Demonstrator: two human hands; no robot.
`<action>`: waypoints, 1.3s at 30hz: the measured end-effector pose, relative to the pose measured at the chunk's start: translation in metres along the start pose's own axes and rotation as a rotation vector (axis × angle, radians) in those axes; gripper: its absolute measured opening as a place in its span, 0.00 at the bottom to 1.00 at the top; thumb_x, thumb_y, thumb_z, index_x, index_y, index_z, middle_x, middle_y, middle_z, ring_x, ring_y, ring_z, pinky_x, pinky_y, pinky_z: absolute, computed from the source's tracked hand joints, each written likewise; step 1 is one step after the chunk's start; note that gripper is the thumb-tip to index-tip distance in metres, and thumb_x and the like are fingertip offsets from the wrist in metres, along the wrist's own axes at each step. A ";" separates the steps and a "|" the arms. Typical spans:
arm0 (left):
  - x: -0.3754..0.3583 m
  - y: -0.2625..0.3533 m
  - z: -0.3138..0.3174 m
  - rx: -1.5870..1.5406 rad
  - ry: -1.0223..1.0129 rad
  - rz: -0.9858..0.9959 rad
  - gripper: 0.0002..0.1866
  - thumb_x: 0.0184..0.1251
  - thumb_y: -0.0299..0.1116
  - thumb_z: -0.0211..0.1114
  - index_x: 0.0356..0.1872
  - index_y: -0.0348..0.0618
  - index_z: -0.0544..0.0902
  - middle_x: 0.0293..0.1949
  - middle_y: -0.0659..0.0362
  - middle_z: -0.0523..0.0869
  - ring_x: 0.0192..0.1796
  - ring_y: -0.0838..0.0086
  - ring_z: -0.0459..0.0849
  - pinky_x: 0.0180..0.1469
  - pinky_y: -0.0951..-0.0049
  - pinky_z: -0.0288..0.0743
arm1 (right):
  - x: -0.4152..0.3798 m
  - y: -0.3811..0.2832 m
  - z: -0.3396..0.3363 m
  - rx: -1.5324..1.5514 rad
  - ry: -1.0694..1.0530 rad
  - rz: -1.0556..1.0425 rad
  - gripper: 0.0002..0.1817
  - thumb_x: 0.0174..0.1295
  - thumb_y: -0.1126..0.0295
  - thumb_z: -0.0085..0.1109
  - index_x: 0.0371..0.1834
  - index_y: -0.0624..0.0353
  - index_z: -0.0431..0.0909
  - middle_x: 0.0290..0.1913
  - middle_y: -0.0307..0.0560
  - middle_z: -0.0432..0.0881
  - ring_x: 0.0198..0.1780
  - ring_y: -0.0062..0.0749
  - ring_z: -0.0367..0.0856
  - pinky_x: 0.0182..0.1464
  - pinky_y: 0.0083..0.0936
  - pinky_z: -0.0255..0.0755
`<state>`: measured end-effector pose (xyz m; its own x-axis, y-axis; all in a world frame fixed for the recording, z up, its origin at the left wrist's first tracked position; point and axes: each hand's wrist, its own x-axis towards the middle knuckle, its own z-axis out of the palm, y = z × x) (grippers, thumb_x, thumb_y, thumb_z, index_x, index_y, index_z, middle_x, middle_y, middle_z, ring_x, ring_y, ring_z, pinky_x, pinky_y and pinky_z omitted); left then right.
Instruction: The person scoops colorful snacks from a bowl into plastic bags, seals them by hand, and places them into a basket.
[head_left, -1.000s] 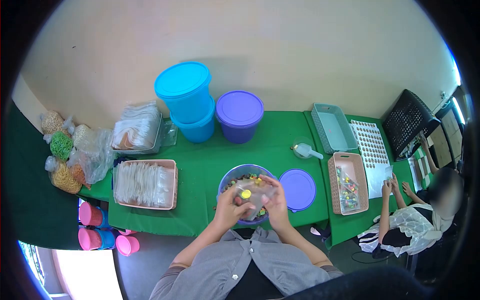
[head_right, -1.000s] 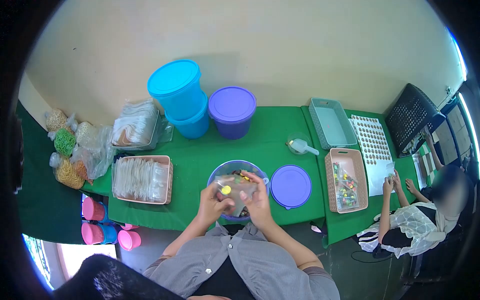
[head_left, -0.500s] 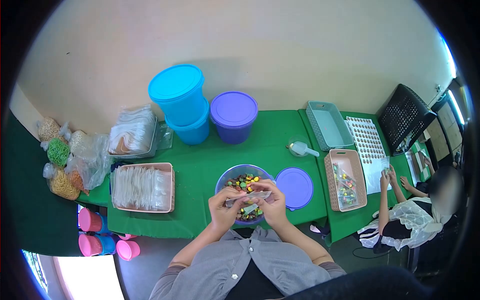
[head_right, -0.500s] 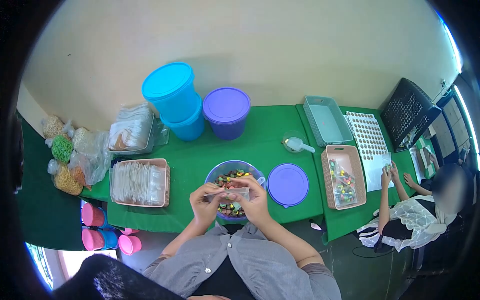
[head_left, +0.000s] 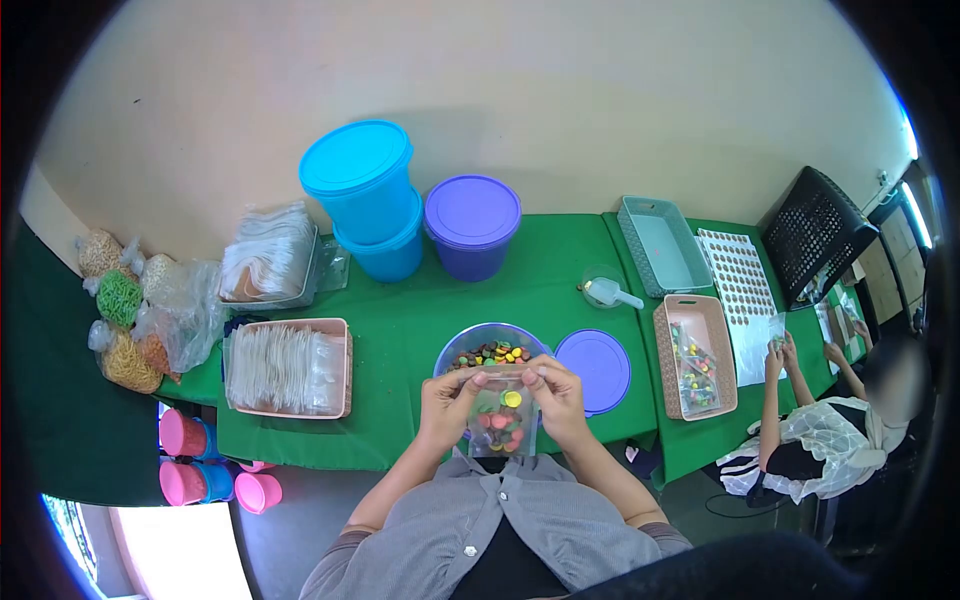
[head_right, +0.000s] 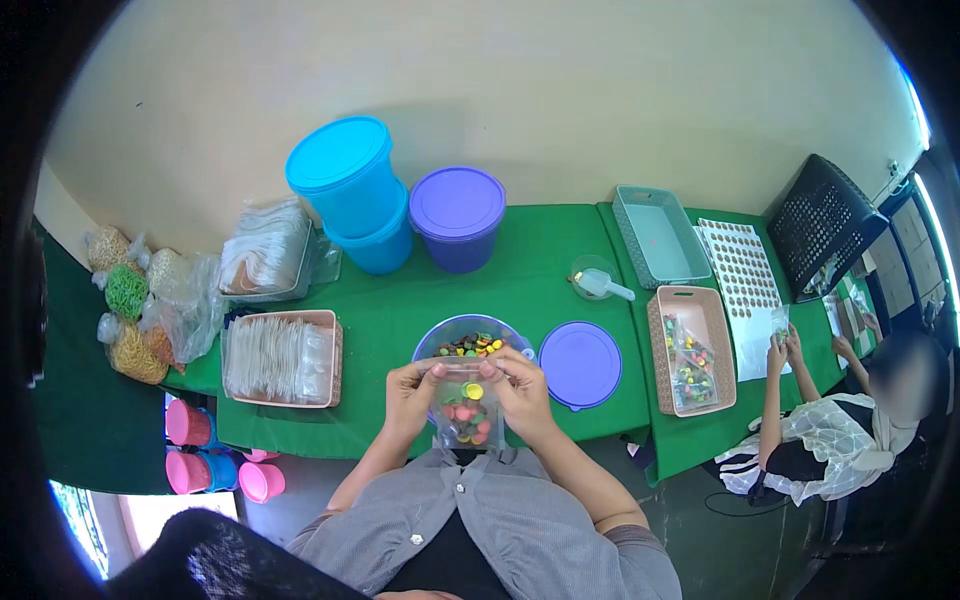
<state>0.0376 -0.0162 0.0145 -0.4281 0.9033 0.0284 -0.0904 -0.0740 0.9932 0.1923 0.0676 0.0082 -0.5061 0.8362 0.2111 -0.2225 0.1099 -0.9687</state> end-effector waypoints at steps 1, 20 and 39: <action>0.001 0.001 -0.001 0.032 -0.018 0.002 0.09 0.67 0.30 0.65 0.38 0.32 0.86 0.34 0.57 0.88 0.37 0.78 0.84 0.41 0.77 0.76 | 0.001 -0.001 -0.002 -0.007 -0.010 0.002 0.10 0.67 0.70 0.58 0.37 0.67 0.83 0.36 0.39 0.77 0.39 0.22 0.73 0.43 0.20 0.66; -0.001 -0.014 -0.011 0.598 -0.174 0.399 0.10 0.70 0.33 0.60 0.40 0.35 0.84 0.37 0.50 0.87 0.38 0.66 0.85 0.42 0.69 0.77 | -0.005 0.022 -0.024 0.025 -0.046 0.206 0.12 0.67 0.64 0.59 0.38 0.63 0.84 0.38 0.40 0.82 0.36 0.23 0.77 0.41 0.22 0.72; -0.010 -0.071 -0.163 0.719 0.428 -0.156 0.10 0.69 0.32 0.60 0.45 0.39 0.84 0.38 0.56 0.86 0.36 0.73 0.80 0.42 0.72 0.74 | -0.039 0.195 -0.404 0.502 1.296 0.263 0.21 0.63 0.76 0.52 0.60 0.72 0.65 0.60 0.61 0.72 0.62 0.48 0.74 0.65 0.38 0.72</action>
<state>-0.0979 -0.0888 -0.0744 -0.7742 0.6328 -0.0161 0.3547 0.4548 0.8169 0.5058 0.2735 -0.2420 0.4734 0.7256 -0.4994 -0.6506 -0.0942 -0.7536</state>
